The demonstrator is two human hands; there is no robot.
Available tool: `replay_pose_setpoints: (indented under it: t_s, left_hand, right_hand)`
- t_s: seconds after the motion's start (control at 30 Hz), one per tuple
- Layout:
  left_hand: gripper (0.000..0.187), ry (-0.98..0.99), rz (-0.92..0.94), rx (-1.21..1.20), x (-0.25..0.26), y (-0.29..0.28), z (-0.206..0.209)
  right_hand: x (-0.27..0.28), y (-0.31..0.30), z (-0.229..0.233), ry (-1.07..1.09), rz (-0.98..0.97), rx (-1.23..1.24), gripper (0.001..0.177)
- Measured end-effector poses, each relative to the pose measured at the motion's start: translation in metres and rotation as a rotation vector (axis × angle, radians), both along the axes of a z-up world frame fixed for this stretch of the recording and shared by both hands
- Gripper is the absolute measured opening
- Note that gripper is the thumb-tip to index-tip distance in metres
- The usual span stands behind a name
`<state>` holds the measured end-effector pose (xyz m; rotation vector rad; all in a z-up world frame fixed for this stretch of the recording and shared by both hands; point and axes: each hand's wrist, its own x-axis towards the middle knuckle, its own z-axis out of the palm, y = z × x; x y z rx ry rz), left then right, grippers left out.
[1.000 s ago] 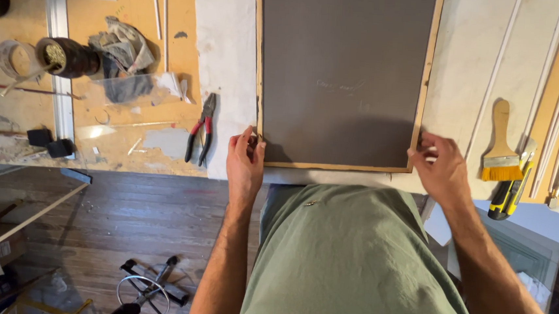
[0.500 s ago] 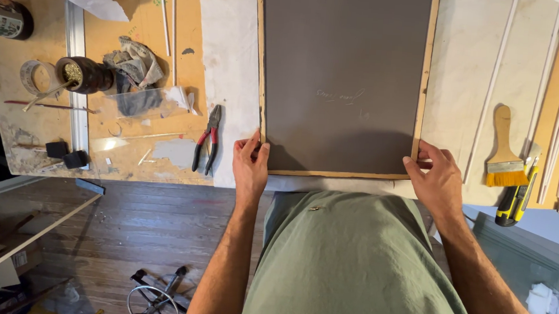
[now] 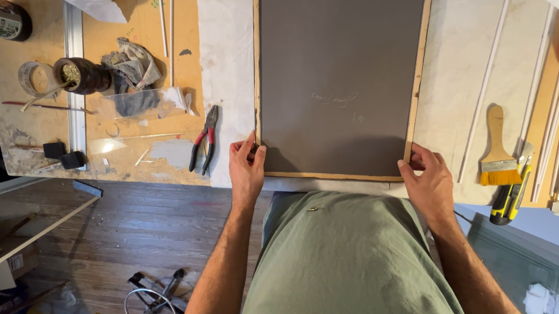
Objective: Securing the backing of a picture frame by pressing tabs and then removing the artwork and backing board
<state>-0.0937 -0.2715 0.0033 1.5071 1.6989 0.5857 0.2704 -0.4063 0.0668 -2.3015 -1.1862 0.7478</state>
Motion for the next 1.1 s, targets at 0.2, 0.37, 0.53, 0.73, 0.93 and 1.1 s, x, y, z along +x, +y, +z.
replay_pose_setpoints:
  t_s: [0.2, 0.37, 0.53, 0.73, 0.93, 1.1]
  left_hand:
    - [0.05, -0.004, -0.002, -0.012, 0.002, 0.004, 0.008]
    - [0.048, -0.054, 0.042, -0.043, -0.001, 0.002, -0.003]
    - [0.046, -0.082, 0.079, -0.06, 0.0, 0.006, 0.005]
    - [0.045, -0.113, 0.114, -0.073, -0.001, 0.007, 0.002]
    - [0.05, -0.069, 0.014, -0.07, -0.003, 0.007, 0.008]
    - [0.046, -0.181, 0.042, -0.115, -0.015, 0.009, 0.009]
  right_hand:
    - [0.002, 0.0, -0.004, 0.091, -0.052, -0.019, 0.045]
    - [0.009, -0.007, -0.017, 0.121, -0.075, -0.046, 0.046]
    - [0.007, -0.005, -0.011, 0.189, -0.123, -0.072, 0.046]
    - [0.006, -0.004, -0.012, 0.18, -0.131, -0.068, 0.047]
    - [0.014, -0.008, -0.021, 0.089, -0.036, -0.002, 0.042]
    - [0.026, 0.015, -0.015, -0.066, 0.082, 0.126, 0.035]
